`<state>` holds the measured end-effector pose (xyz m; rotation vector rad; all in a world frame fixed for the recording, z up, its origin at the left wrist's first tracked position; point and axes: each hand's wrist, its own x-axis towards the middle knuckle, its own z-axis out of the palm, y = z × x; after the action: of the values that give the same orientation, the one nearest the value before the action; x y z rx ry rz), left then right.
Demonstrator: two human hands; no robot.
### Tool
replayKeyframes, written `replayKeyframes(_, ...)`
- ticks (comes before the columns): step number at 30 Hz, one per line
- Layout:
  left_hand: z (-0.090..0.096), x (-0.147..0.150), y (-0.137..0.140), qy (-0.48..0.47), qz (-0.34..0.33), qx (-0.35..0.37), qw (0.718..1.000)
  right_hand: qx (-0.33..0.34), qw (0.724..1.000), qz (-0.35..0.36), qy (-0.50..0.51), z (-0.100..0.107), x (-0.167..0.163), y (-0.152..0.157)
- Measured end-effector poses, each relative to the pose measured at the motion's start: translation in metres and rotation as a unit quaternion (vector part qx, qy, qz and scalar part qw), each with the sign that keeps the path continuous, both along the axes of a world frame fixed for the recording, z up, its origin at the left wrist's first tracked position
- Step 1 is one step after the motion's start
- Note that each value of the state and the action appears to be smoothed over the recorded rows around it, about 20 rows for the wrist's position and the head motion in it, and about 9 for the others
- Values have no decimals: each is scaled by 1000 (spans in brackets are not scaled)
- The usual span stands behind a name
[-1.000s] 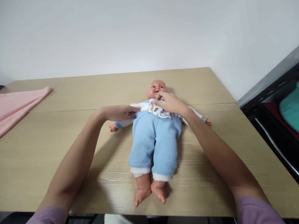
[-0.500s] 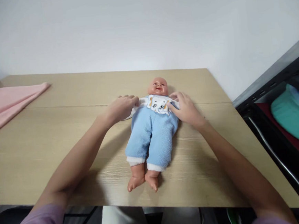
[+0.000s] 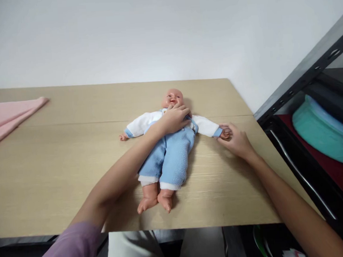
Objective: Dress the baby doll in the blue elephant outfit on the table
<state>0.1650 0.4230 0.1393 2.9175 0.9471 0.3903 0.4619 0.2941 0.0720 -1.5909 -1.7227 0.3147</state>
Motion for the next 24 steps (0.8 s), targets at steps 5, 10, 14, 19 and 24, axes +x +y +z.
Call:
replayKeyframes(5,-10,-10,-4,-112,-49,5,992,80,997,-25,1,19,-14,6)
replayKeyframes(10,-14,-18,-7,-186,-95,2,978,96,986,25,137,32,-47,35)
replayKeyframes(14,-15,-22,-8,-223,-111,-11,968,32,961,85,262,27,-78,65)
replayKeyframes(19,-21,-32,-11,-277,-120,0,953,41,957,104,269,7,-104,68)
replayKeyframes(24,-24,-35,-13,-334,-145,-32,931,76,967,133,205,1,-106,50)
